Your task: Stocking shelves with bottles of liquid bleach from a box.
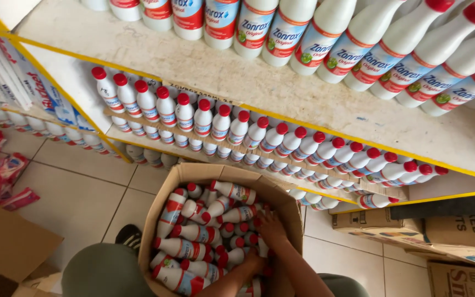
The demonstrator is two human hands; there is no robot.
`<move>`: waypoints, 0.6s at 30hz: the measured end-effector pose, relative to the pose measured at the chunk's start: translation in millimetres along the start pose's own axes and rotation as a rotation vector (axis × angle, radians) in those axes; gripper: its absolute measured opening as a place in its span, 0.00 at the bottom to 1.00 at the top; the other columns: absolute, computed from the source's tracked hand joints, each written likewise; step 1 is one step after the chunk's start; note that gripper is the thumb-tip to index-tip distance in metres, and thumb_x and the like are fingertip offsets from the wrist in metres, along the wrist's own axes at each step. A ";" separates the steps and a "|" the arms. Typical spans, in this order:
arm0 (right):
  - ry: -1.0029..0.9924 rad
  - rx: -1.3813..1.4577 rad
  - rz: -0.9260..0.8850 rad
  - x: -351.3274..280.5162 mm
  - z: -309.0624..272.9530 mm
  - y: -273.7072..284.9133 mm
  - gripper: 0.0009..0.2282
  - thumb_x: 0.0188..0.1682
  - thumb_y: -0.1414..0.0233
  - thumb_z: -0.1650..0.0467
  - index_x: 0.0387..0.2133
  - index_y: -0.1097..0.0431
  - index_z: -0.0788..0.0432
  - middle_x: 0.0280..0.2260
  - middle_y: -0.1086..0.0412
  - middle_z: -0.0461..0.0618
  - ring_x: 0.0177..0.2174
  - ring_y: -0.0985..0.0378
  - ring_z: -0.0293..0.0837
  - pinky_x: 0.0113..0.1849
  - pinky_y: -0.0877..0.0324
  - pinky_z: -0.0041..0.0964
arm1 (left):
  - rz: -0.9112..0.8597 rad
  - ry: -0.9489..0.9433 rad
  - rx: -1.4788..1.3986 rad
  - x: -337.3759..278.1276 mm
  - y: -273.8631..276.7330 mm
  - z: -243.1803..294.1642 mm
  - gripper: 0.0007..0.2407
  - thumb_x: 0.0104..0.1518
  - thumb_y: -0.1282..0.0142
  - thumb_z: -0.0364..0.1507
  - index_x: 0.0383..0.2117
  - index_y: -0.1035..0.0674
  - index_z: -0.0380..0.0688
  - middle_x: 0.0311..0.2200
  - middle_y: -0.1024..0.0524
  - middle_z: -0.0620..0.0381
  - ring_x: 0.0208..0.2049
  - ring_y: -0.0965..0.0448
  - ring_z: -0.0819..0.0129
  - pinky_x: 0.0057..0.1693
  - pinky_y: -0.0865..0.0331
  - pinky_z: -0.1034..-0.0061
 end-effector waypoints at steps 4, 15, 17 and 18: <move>-0.007 -0.017 0.038 1.0 5.4 -3.8 0.18 0.48 0.50 0.69 0.54 0.33 0.54 0.64 0.48 0.59 0.64 0.54 0.70 0.58 0.50 0.70 | 0.026 -0.031 0.138 -15.0 4.5 14.3 0.16 0.59 0.42 0.30 0.51 0.24 0.36 0.44 0.22 0.42 0.44 0.20 0.52 0.45 0.27 0.64; -0.123 0.490 0.025 -21.3 16.5 83.1 0.22 0.35 0.38 0.69 0.47 0.25 0.39 0.62 0.44 0.53 0.60 0.45 0.63 0.60 0.45 0.54 | 0.156 -0.085 0.539 27.1 92.9 -5.5 0.18 0.59 0.40 0.34 0.51 0.25 0.33 0.47 0.25 0.35 0.51 0.24 0.43 0.54 0.28 0.59; -0.118 0.573 0.097 -22.6 21.9 102.7 0.25 0.33 0.36 0.68 0.49 0.27 0.40 0.60 0.40 0.52 0.59 0.41 0.61 0.60 0.43 0.53 | 0.156 -0.149 0.644 -21.6 115.7 63.9 0.16 0.62 0.43 0.35 0.47 0.25 0.34 0.44 0.25 0.37 0.46 0.22 0.44 0.51 0.28 0.58; -0.114 0.653 0.158 -23.9 25.6 113.9 0.29 0.31 0.34 0.67 0.52 0.28 0.40 0.57 0.37 0.51 0.57 0.38 0.59 0.59 0.42 0.52 | 0.150 -0.209 0.739 -46.5 124.2 100.8 0.14 0.64 0.46 0.35 0.44 0.25 0.34 0.40 0.24 0.39 0.41 0.21 0.45 0.48 0.28 0.56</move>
Point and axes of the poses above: each hand's wrist, its own x-axis towards the middle knuckle, its own y-axis out of the back of the hand, z = x × y, the point moved 7 cm from there along x, towards the middle knuckle
